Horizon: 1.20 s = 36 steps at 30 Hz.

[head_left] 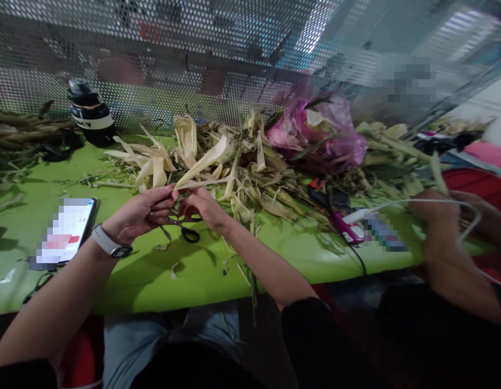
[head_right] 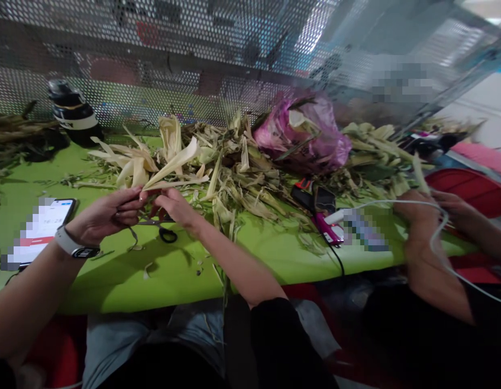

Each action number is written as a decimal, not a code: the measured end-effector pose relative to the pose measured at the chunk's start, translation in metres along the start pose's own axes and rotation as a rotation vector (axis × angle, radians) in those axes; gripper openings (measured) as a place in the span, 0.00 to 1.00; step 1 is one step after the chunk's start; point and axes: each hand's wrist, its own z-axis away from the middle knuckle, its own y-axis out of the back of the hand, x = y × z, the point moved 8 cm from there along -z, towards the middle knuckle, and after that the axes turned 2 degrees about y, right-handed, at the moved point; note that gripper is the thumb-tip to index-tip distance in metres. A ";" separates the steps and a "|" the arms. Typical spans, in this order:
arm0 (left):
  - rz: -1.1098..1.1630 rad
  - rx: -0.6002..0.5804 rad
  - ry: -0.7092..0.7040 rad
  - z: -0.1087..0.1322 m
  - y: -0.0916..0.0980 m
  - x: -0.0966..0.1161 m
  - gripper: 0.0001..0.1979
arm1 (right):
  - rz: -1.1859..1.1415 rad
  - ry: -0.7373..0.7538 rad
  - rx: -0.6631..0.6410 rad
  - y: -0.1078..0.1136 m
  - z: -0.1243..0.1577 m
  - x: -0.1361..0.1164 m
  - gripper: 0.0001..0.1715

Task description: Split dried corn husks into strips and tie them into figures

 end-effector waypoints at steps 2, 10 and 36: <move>0.003 -0.011 0.015 0.001 -0.002 -0.001 0.14 | -0.011 0.070 0.079 0.006 -0.001 -0.003 0.17; 0.009 -0.062 0.036 0.004 -0.009 -0.003 0.14 | 0.027 0.099 -0.011 -0.001 0.000 -0.007 0.24; -1.115 0.409 -0.567 0.007 0.001 0.031 0.15 | 1.325 0.544 -0.020 -0.016 0.021 -0.042 0.18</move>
